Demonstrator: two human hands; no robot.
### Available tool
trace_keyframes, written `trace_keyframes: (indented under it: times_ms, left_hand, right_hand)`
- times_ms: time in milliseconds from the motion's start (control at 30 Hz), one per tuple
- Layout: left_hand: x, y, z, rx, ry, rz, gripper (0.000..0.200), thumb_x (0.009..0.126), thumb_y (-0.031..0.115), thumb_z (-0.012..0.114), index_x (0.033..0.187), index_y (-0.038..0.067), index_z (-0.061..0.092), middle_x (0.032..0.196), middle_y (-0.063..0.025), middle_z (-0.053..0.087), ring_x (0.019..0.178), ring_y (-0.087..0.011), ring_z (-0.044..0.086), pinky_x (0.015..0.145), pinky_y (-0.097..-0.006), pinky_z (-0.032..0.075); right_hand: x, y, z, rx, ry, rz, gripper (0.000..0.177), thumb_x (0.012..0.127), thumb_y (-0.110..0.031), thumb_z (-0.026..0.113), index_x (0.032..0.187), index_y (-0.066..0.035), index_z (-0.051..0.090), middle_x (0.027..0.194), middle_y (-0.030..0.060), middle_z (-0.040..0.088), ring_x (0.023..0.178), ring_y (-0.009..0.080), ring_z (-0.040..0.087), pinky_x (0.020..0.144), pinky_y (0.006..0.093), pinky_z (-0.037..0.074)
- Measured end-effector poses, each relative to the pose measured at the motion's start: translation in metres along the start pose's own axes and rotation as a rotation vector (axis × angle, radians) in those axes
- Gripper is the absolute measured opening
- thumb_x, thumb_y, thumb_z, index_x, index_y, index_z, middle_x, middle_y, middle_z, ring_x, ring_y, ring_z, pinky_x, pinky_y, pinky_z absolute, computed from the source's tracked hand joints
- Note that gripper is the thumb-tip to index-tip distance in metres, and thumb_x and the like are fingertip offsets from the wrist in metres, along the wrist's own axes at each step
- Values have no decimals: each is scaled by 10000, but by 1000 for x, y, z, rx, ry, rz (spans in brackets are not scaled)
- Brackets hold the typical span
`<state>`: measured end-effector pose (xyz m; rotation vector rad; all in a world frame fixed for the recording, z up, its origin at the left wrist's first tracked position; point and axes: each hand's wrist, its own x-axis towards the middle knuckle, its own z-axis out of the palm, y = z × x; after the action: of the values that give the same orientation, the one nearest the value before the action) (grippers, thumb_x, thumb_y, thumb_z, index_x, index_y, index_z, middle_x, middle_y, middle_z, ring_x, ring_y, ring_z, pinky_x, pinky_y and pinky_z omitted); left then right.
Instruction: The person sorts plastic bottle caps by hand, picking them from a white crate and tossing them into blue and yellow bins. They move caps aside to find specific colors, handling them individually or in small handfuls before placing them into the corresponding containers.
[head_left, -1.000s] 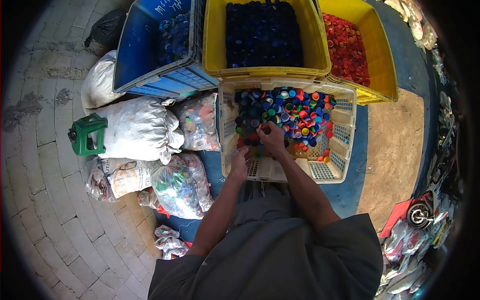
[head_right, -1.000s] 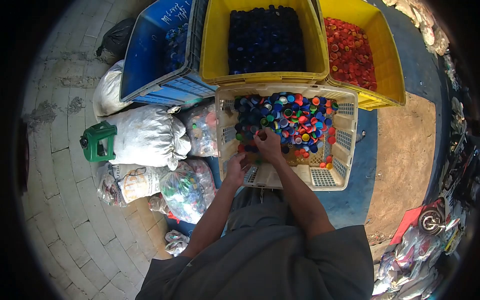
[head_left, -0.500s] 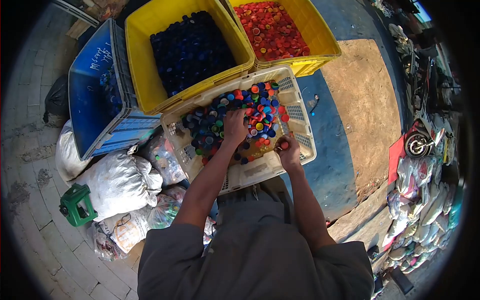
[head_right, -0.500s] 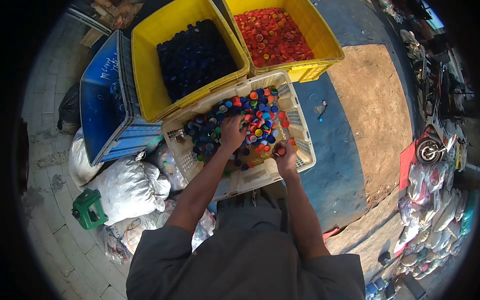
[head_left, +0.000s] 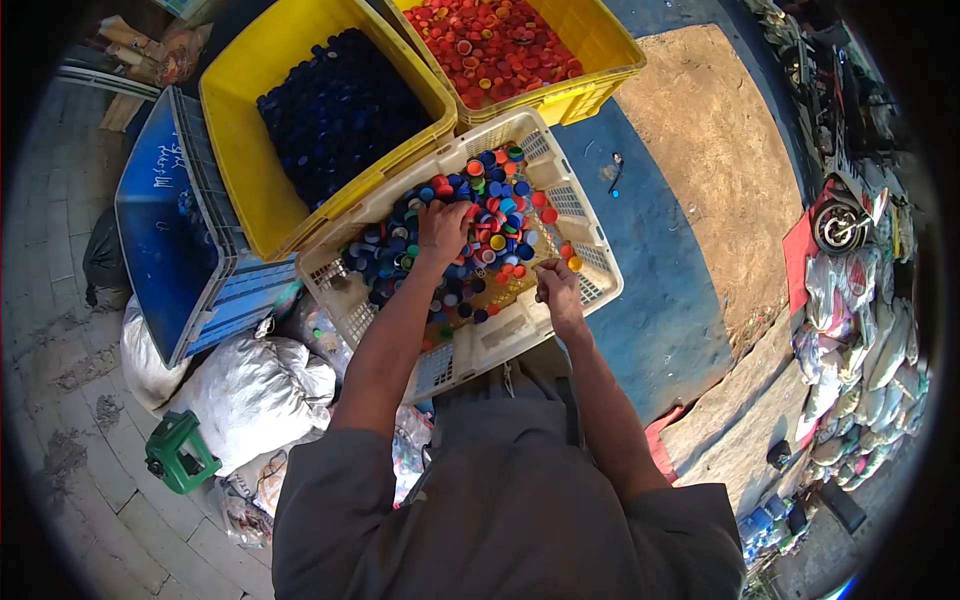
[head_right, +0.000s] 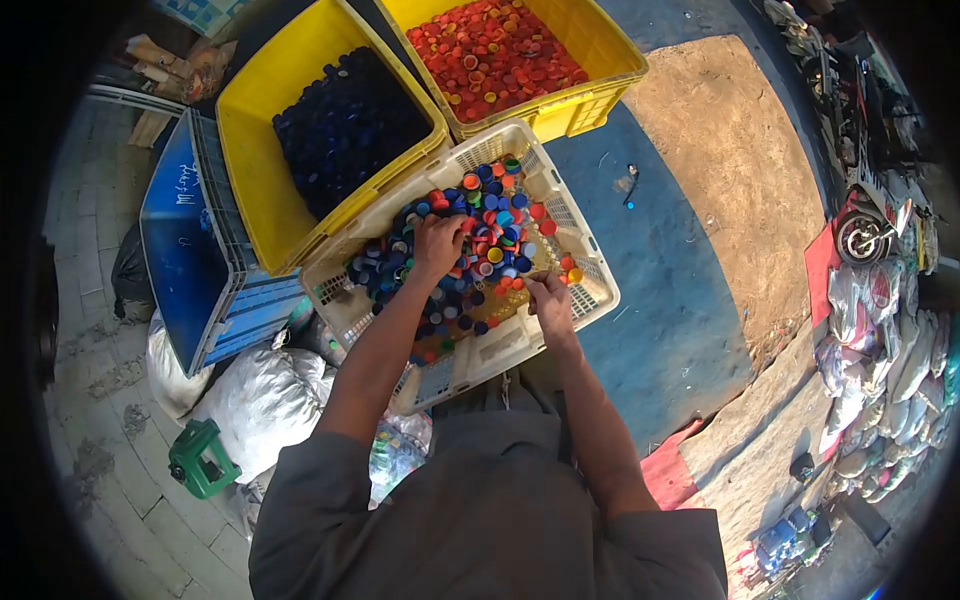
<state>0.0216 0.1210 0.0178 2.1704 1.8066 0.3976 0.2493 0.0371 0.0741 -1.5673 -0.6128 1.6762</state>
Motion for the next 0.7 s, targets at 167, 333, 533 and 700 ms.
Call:
trace_keyframes:
  times_ms: [167,333,533,700]
  left_hand:
    - [-11,-6,0,-71,149,-95,128,778,122,649,905,120,659,841,-36,655,848,-265,586,781,-429,443]
    - [-33,-10,0,-253,303,-268,89,761,84,668,845,68,643,801,-77,641,795,-279,600,723,-405,480]
    - [-80,-6,4,-354,385,-453,106,746,91,679,830,56,624,788,-103,627,782,-317,595,700,-429,462]
    - [-124,6,8,-370,306,-555,119,757,103,682,851,58,627,837,-102,631,812,-318,575,723,-430,443]
  right_hand:
    - [33,13,9,-530,35,-207,254,807,-190,664,957,9,610,674,39,579,580,114,520,555,276,436]
    - [62,13,27,-899,72,-565,264,753,-135,681,1004,-69,632,659,94,611,583,228,603,577,358,487]
    - [77,-11,48,-1223,-47,-486,451,753,-209,702,1186,-185,577,1032,151,641,922,359,626,788,474,504]
    - [97,-1,51,-1304,-74,-487,415,773,-213,660,1180,-223,579,1025,142,635,931,371,625,778,475,508]
